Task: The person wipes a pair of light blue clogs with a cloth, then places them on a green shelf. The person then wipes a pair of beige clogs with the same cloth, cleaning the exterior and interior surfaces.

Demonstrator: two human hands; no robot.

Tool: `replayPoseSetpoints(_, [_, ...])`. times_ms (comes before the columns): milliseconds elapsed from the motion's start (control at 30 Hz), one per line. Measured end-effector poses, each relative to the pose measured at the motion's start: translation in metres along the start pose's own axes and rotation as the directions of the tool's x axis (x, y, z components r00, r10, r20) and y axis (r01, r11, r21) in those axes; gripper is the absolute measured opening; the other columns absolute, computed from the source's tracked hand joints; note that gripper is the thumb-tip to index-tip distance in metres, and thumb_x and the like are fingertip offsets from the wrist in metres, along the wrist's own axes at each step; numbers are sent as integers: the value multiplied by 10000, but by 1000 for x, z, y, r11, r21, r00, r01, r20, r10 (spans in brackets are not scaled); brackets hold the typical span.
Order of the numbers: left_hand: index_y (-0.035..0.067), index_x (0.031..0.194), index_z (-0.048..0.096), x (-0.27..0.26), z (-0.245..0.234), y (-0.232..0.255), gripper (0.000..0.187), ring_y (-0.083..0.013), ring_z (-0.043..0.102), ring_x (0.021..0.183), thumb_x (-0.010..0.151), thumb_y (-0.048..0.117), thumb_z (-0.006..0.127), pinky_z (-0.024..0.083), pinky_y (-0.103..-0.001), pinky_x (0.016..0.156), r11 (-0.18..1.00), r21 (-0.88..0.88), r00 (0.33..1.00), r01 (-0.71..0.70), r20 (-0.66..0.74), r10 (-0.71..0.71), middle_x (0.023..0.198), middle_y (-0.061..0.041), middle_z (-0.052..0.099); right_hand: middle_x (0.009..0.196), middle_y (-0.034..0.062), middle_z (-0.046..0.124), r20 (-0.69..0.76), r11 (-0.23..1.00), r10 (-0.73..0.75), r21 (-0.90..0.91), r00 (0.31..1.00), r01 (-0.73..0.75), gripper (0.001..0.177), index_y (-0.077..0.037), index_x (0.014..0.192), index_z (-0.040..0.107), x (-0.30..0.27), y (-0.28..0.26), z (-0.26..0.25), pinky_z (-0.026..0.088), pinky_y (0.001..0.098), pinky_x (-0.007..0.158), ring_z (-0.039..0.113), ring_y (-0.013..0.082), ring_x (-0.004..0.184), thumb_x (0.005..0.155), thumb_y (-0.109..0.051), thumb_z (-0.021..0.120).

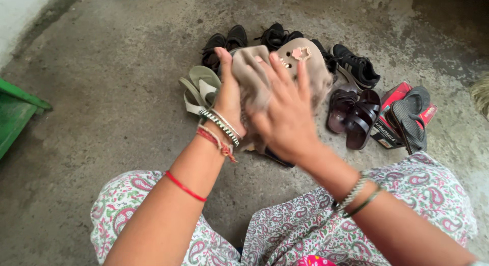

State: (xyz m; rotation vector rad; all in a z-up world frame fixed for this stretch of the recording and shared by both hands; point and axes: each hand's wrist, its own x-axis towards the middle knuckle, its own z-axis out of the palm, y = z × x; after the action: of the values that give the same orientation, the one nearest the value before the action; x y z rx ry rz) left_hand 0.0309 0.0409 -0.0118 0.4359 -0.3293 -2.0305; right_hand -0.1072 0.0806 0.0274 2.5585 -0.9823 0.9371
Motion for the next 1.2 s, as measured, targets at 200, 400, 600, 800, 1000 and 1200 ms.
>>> replayPoseSetpoints(200, [79, 1613, 287, 8, -1, -12, 1318, -284, 381, 1476, 652, 981, 261, 349, -408, 1177, 813, 572, 979, -104, -87, 186, 1610, -129, 374, 1112, 203, 715, 196, 930, 326, 107, 925, -351, 365, -25, 1208, 665, 13, 27, 16, 410, 539, 1183, 653, 385, 1130, 1089, -294, 449])
replayPoseSetpoints(400, [-31, 1500, 535, 16, -11, -9, 1323, -309, 556, 1392, 751, 929, 16, 391, -340, 1158, 228, 970, 984, 89, -121, 128, 1427, -257, 614, 843, 201, 694, 531, 778, 436, 183, 726, -602, 564, 2, 980, 699, 41, 82, 27, 530, 446, 744, 672, 352, 774, 1081, -505, 472])
replayPoseSetpoints(600, [-45, 1506, 393, 20, -17, -17, 1184, -289, 519, 1370, 741, 854, 486, 392, -388, 1147, 661, 718, 974, -218, 114, 198, 1495, -188, 528, 870, 118, 674, 149, 530, 667, 595, 731, -604, 418, 29, 1031, 706, 40, 99, -3, 454, 394, 712, 585, 253, 771, 1129, -359, 587])
replayPoseSetpoints(800, [-17, 1194, 679, 6, 3, 7, 896, -288, 766, 983, 819, 760, 437, 622, -432, 881, 981, 194, 986, 24, -169, 9, 1105, -166, 777, 1140, 202, 700, -237, 956, -119, -290, 964, 47, 229, -11, 1108, 696, 16, 56, -27, 460, 515, 944, 671, 425, 1053, 1030, -176, 557])
replayPoseSetpoints(1000, [34, 635, 751, -11, 26, -3, 714, -214, 723, 552, 867, 687, 577, 552, -366, 578, 115, 992, 938, -45, 2, 347, 557, -77, 710, 1086, 192, 737, 283, 770, 620, -39, 732, -637, 330, -52, 1130, 717, 6, 93, -5, 545, 470, 857, 712, 365, 945, 1078, -347, 580])
replayPoseSetpoints(1200, [40, 873, 765, -24, 21, -1, 470, -263, 755, 711, 853, 497, 659, 570, -386, 687, -61, 992, 970, -106, 117, 211, 751, -135, 764, 989, 141, 711, 727, -23, 646, 323, 232, -946, 358, -38, 1078, 682, 10, 149, -21, 572, 426, 778, 684, 229, 804, 1085, -372, 555])
